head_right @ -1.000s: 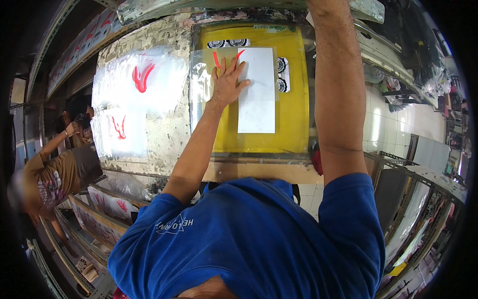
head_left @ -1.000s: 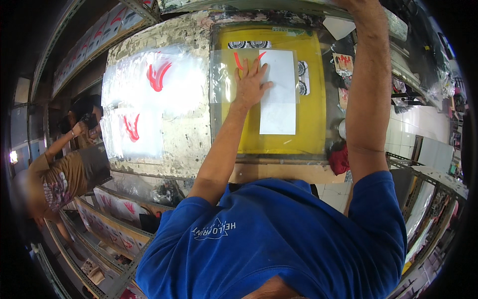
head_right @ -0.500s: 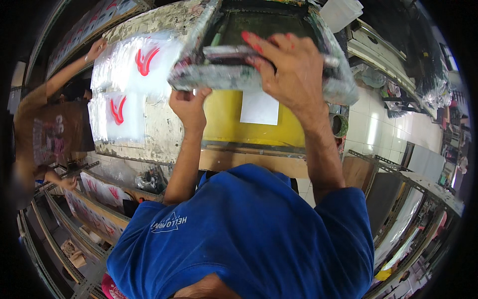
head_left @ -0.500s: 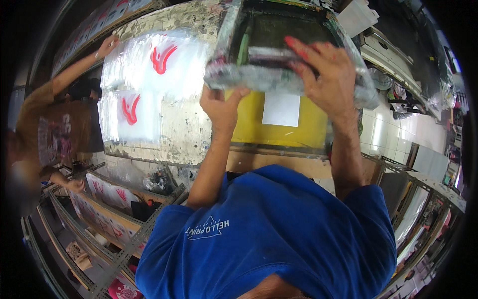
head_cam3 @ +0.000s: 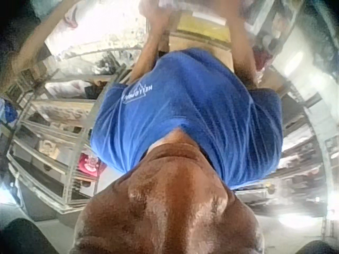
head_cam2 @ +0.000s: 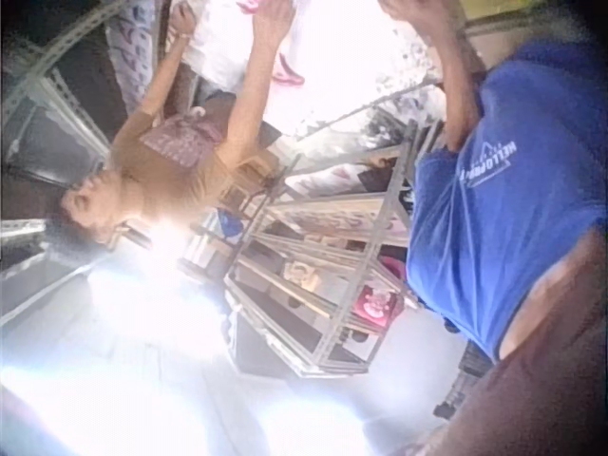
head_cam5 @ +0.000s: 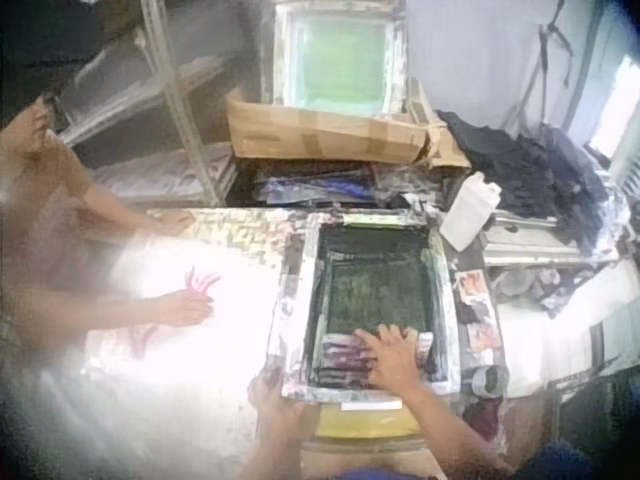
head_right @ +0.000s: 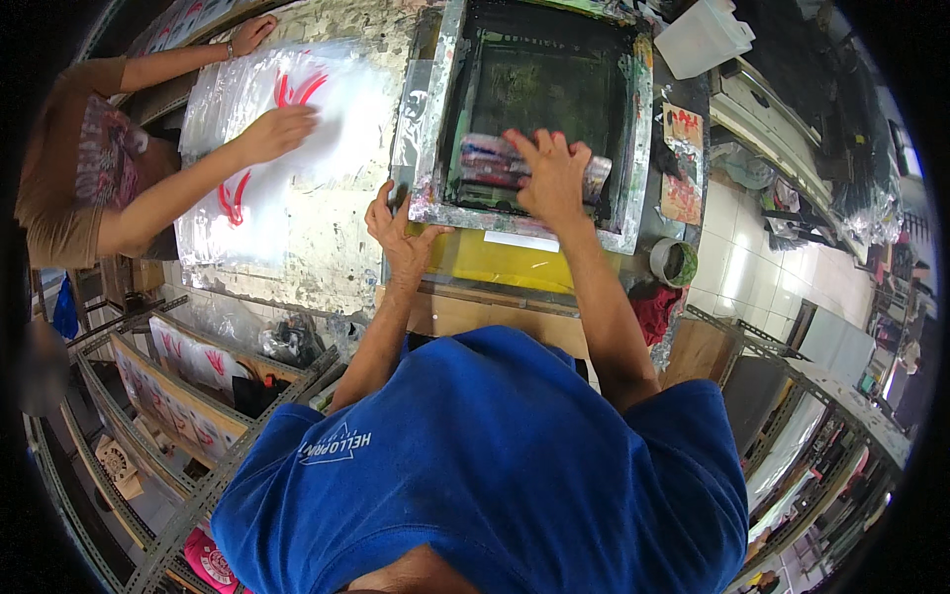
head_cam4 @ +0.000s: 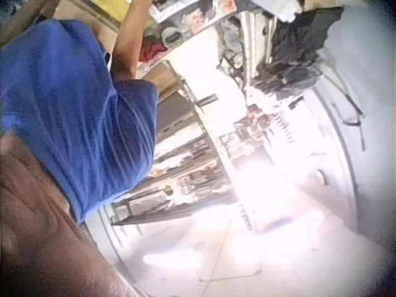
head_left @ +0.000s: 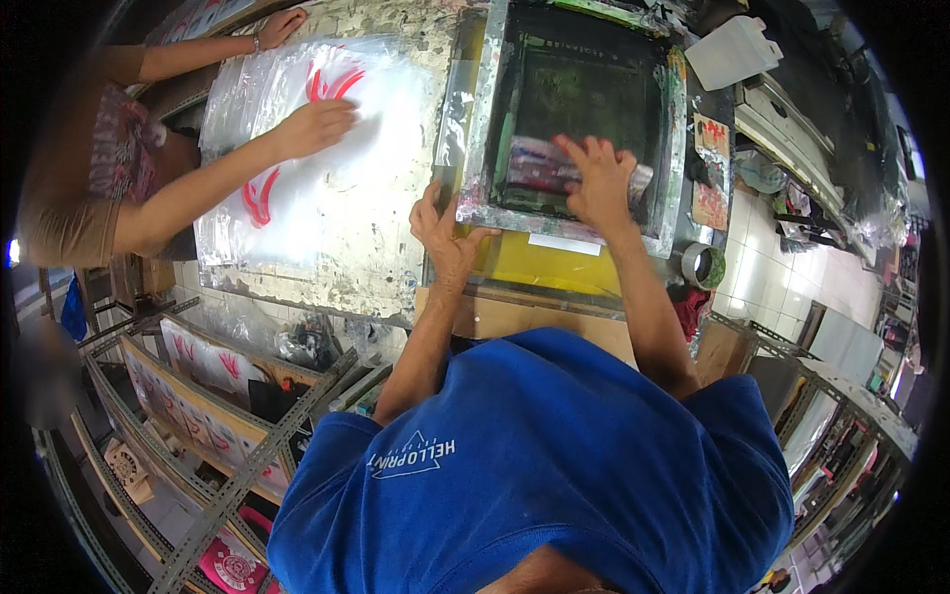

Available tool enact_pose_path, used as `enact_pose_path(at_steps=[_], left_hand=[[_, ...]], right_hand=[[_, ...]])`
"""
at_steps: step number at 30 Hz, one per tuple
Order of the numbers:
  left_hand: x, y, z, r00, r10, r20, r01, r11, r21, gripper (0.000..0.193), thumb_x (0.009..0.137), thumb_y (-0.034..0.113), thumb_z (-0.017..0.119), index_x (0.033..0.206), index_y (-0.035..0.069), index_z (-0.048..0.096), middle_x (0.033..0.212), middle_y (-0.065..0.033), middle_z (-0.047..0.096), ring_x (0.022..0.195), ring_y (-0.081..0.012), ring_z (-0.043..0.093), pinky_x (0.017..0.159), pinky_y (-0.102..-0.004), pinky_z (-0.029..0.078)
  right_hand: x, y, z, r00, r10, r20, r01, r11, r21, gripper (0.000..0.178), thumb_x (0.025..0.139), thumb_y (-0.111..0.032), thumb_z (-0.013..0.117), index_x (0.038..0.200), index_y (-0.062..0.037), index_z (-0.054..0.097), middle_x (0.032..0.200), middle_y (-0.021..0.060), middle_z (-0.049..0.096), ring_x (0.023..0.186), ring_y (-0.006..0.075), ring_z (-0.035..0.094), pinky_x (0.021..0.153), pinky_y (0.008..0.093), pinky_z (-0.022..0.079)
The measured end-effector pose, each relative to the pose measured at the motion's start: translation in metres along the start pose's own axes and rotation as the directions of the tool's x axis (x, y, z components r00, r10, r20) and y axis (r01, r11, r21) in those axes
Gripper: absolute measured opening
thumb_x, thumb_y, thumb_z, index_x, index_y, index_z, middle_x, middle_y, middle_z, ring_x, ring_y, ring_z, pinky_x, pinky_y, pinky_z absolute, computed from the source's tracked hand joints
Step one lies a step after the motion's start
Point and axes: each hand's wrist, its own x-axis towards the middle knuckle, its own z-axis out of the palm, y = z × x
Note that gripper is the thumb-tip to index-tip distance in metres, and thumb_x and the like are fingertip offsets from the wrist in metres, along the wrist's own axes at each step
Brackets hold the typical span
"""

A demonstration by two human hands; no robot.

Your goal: The person performs screen printing on sheets of plastic or paper by positioning a sheet on the press, lowering the screen, and using a squeegee to spread red ink across the mesh. They repeat this process for multiple items, removing each finished sheet and setting it aside.

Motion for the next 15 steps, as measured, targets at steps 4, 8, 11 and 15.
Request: enact_pose_path(at_steps=[4, 8, 11, 15], left_hand=[[-0.004, -0.003, 0.0, 1.0, 0.01, 0.002, -0.01, 1.0, 0.003, 0.078, 0.052, 0.035, 0.093, 0.118, 0.002, 0.067, 0.144, -0.0191, 0.045, 0.127, -0.0394, 0.038, 0.108, -0.0512, 0.029], [-0.006, -0.001, -0.003, 0.999, -0.025, 0.024, 0.025, 0.999, -0.02, 0.074, 0.055, 0.031, 0.091, 0.118, 0.002, 0.066, 0.144, -0.0203, 0.043, 0.128, -0.0399, 0.037, 0.108, -0.0509, 0.029], [-0.004, 0.003, -0.005, 0.999, -0.039, 0.019, 0.04, 0.999, -0.03, 0.075, 0.057, 0.032, 0.09, 0.121, 0.002, 0.066, 0.14, -0.0199, 0.047, 0.127, -0.0388, 0.038, 0.107, -0.0492, 0.028], [-0.008, 0.001, -0.005, 0.999, -0.029, 0.013, 0.03, 0.993, -0.112, 0.079, 0.059, 0.031, 0.09, 0.128, 0.002, 0.062, 0.127, -0.0185, 0.056, 0.122, -0.0344, 0.044, 0.106, -0.0462, 0.028]], right_hand=[[0.056, 0.039, 0.008, 0.986, -0.007, -0.165, 0.006, 1.0, -0.007, 0.078, 0.059, -0.011, 0.072, 0.134, -0.0246, 0.057, 0.113, 0.0072, 0.056, 0.11, 0.0281, 0.051, 0.093, 0.0503, 0.033], [0.124, 0.08, 0.017, 0.956, -0.062, -0.287, 0.037, 0.995, -0.092, 0.076, 0.06, -0.013, 0.067, 0.135, -0.0265, 0.057, 0.111, 0.0065, 0.058, 0.11, 0.0286, 0.052, 0.095, 0.051, 0.033], [0.171, 0.113, 0.015, 0.963, -0.117, -0.242, 0.084, 0.986, -0.144, 0.075, 0.068, -0.02, 0.073, 0.14, -0.0308, 0.053, 0.121, 0.006, 0.059, 0.115, 0.0288, 0.053, 0.095, 0.0509, 0.034], [0.23, 0.149, 0.005, 0.931, -0.194, -0.309, 0.169, 0.98, -0.108, 0.055, 0.08, -0.024, 0.072, 0.133, -0.032, 0.062, 0.126, 0.007, 0.065, 0.114, 0.0292, 0.059, 0.091, 0.0513, 0.036]])
